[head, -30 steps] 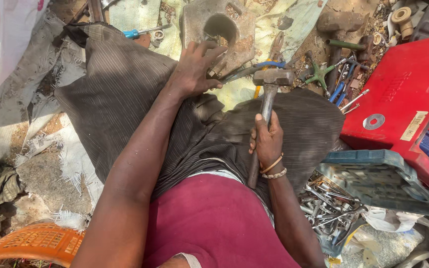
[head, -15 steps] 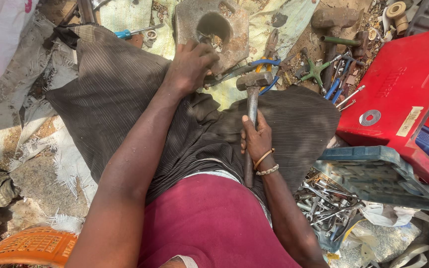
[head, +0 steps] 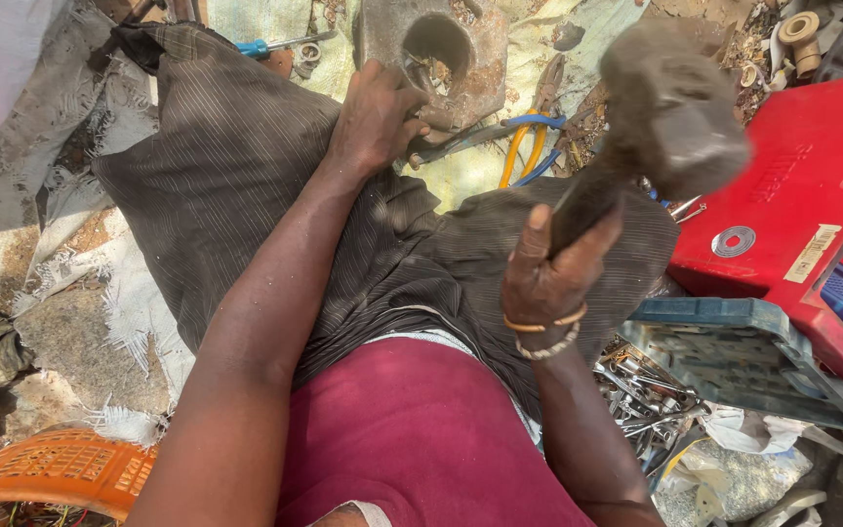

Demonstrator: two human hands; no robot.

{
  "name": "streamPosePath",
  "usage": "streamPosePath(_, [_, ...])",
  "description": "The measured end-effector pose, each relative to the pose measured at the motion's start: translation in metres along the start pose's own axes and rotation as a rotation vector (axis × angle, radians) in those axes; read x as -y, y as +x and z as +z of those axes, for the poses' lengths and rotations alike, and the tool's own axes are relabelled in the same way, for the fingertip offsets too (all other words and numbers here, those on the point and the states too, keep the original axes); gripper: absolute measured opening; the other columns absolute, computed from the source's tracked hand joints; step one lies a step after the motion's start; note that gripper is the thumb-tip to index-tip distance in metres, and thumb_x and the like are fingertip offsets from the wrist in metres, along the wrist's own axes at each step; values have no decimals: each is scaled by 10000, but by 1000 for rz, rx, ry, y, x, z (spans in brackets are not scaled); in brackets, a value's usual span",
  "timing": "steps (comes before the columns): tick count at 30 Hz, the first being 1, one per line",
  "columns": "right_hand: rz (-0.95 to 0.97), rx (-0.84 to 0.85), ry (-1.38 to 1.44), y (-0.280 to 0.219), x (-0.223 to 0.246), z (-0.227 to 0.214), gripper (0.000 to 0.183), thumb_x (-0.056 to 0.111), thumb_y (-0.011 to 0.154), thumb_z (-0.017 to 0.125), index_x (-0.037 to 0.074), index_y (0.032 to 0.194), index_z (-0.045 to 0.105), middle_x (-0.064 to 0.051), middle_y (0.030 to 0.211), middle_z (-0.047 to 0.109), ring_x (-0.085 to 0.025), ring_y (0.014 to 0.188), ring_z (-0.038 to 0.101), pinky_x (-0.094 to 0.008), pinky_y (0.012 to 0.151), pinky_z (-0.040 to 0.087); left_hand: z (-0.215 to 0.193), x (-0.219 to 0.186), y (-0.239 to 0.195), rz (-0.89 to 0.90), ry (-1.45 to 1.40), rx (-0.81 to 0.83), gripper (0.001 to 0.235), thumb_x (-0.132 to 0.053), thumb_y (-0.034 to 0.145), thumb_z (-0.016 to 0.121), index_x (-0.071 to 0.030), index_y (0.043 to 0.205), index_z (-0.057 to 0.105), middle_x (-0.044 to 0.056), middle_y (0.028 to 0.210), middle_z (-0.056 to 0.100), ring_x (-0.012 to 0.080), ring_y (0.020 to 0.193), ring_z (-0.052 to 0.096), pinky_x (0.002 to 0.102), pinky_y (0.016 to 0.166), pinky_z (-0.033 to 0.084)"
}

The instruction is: The person uses a hammer and a chisel to break apart a small metal component on a stone anvil. They then use pliers to separate the resulting pieces and place them into a nearby bag.

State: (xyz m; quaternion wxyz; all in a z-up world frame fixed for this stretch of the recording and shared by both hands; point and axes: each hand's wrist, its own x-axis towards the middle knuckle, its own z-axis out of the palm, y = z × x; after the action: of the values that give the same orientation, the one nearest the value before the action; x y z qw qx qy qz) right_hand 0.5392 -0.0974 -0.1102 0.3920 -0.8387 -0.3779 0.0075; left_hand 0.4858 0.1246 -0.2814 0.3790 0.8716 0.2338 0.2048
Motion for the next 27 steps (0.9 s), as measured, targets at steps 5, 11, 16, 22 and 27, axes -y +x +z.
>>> streamPosePath(5, [148, 417, -294, -4, -22, 44, 605, 347, 1119, 600, 31, 1573, 355, -114, 831, 679, -271, 625, 683, -411, 532, 508, -3, -2, -4, -53, 45, 79, 353, -264, 745, 910, -127, 1053, 809, 60, 1022, 668, 239, 1012, 539, 395, 942, 442])
streamPosePath(11, [132, 104, 144, 2, -15, -9, 641, 290, 1111, 591, 5, 1605, 300, -45, 758, 642, -146, 544, 629, -310, 459, 529, 1, 1, 2, -24, 11, 21, 346, -212, 782, 892, -103, 1097, 799, 82, 1034, 684, 247, 1019, 551, 382, 929, 459])
streamPosePath(16, [-62, 30, -40, 6, -8, 29, 626, 281, 1194, 564, 54, 1663, 217, -66, 831, 704, -161, 680, 720, -300, 571, 568, 2, 1, 0, -72, 11, 73, 303, -200, 806, 890, -114, 1081, 798, 84, 1026, 692, 253, 1008, 556, 390, 902, 481])
streamPosePath(22, [104, 434, -288, 18, -11, 26, 631, 362, 1073, 605, 84, 1583, 360, -123, 783, 711, -246, 665, 708, -403, 593, 548, -9, 3, 3, 1, 15, 70, 317, -200, 771, 905, -104, 1053, 800, 92, 998, 699, 293, 1039, 567, 442, 929, 477])
streamPosePath(27, [-39, 90, -26, 14, 8, 1, 566, 347, 1185, 578, 59, 1584, 299, -117, 901, 726, -245, 749, 742, -408, 675, 601, 0, 8, 7, -19, 7, 65, 331, -232, 790, 894, -101, 1076, 792, 85, 1009, 693, 282, 1053, 572, 443, 961, 477])
